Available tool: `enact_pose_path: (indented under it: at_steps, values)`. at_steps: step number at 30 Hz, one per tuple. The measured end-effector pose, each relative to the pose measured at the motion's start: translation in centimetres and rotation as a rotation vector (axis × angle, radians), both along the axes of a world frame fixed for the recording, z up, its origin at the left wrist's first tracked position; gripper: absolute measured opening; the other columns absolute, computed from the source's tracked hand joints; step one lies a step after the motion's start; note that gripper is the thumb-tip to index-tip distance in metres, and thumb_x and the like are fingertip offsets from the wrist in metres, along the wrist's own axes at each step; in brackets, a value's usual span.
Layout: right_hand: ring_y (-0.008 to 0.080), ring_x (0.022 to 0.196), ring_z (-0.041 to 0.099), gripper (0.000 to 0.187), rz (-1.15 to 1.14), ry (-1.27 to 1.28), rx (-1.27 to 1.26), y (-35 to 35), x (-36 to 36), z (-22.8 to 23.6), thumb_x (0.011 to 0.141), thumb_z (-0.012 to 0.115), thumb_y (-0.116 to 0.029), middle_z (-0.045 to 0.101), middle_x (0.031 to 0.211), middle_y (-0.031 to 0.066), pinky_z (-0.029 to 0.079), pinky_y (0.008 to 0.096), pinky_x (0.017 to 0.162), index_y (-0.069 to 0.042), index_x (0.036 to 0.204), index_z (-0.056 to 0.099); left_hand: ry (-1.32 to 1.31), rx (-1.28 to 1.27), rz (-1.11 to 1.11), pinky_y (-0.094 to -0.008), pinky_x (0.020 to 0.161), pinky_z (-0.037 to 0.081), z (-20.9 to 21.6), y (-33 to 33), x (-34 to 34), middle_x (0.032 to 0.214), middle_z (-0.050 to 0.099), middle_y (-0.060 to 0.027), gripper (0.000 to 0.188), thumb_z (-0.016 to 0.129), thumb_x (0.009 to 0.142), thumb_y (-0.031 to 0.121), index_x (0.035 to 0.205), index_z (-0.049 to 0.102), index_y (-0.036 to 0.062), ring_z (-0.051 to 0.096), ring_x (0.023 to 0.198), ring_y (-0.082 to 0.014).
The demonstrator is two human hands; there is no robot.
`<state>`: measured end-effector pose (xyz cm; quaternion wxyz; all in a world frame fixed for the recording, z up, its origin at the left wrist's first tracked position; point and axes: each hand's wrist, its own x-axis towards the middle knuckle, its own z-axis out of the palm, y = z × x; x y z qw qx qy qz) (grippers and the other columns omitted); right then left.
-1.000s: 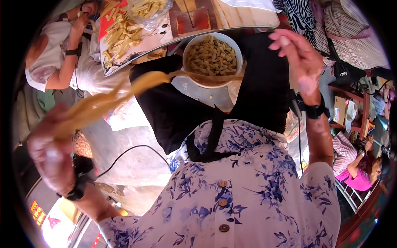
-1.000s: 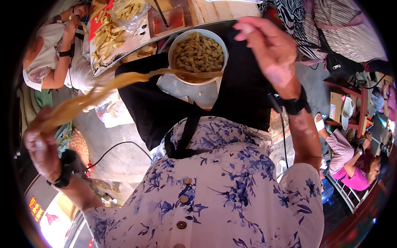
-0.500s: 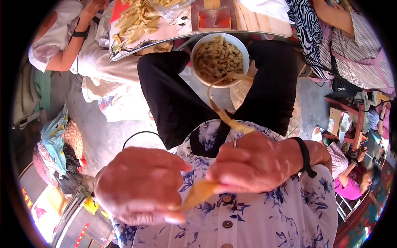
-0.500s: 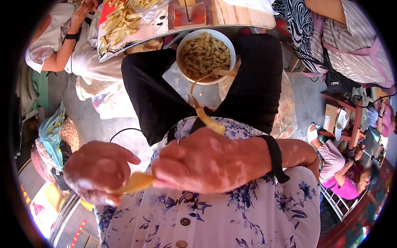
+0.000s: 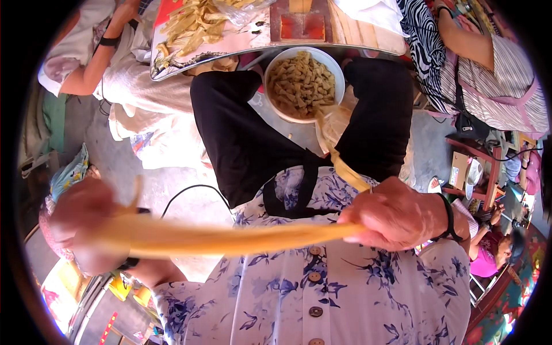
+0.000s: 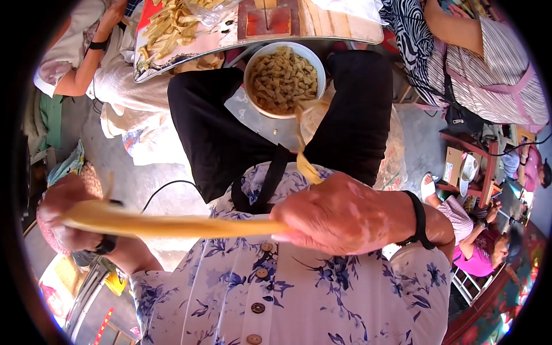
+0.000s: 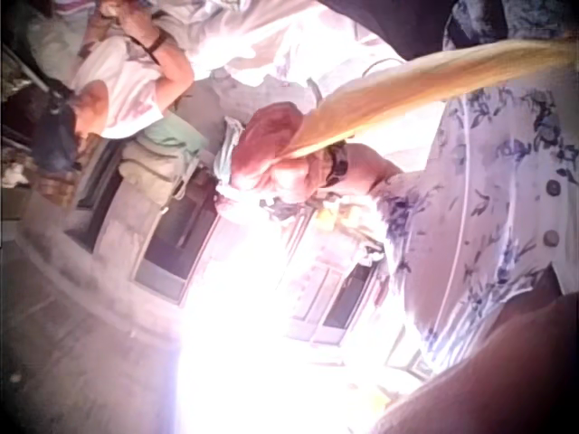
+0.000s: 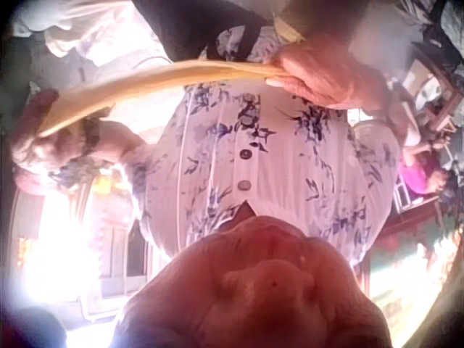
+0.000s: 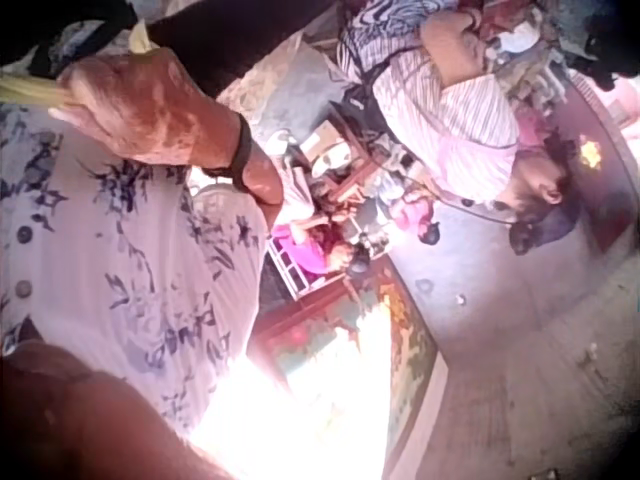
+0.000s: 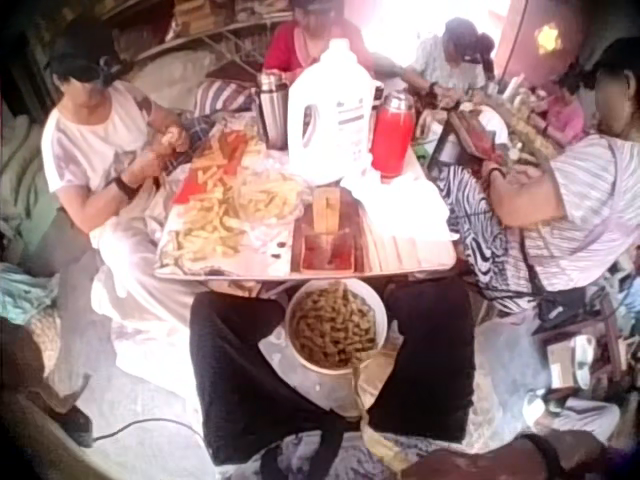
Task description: The person folds and rolls small yellow skins or food wrappers by hand, placing each completed roll into a bowl.
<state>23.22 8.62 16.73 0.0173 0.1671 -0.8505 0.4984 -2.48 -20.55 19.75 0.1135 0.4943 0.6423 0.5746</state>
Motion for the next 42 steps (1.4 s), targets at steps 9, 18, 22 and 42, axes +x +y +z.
enact_pose_path:
  at_steps: [9,18,22,42]
  values:
    - [0.0342,0.097,0.054,0.064,-0.037,-0.194,0.201,-0.3,-1.5,-4.4,0.085,0.058,-0.033,0.046,0.113,0.0269,0.050,0.0408,0.080,0.008,0.125,0.030,-0.239,-0.318,-0.151,-0.0275,0.041,0.035,-2.6,7.1,3.7,0.057,0.056,-0.0045,0.013,0.068,0.073,0.010,0.070,0.059,0.0012,0.049,0.044,-0.0131]
    - [0.0260,0.056,0.053,0.019,-0.269,-0.060,-0.310,-2.1,-4.5,-6.7,0.088,0.057,-0.011,0.052,0.069,0.0135,0.040,0.0317,0.050,0.002,0.097,0.048,-0.295,-0.494,-0.472,-0.0254,0.053,0.039,-7.0,13.1,6.3,0.066,0.055,-0.0062,0.015,0.057,0.089,0.014,0.088,0.059,-0.0014,0.047,0.059,-0.0098]
    - [0.0248,0.053,0.050,0.016,-0.160,-0.105,-0.138,-1.1,-5.1,-7.9,0.088,0.057,-0.013,0.050,0.063,0.0116,0.038,0.0313,0.048,0.001,0.093,0.052,-0.295,-0.569,-0.531,-0.0250,0.054,0.039,-8.2,12.7,5.0,0.065,0.054,-0.0057,0.019,0.057,0.089,0.018,0.089,0.059,-0.0013,0.045,0.059,-0.0088]
    - [0.0265,0.052,0.051,0.019,-0.160,-0.302,-0.130,0.5,-5.6,-9.3,0.088,0.058,-0.018,0.052,0.063,0.0139,0.039,0.0326,0.049,0.000,0.086,0.054,-0.671,-0.683,-0.295,-0.0196,0.047,0.029,-6.7,8.3,1.8,0.059,0.042,0.0068,0.035,0.054,0.091,0.032,0.069,0.053,0.0049,0.036,0.054,-0.0024]
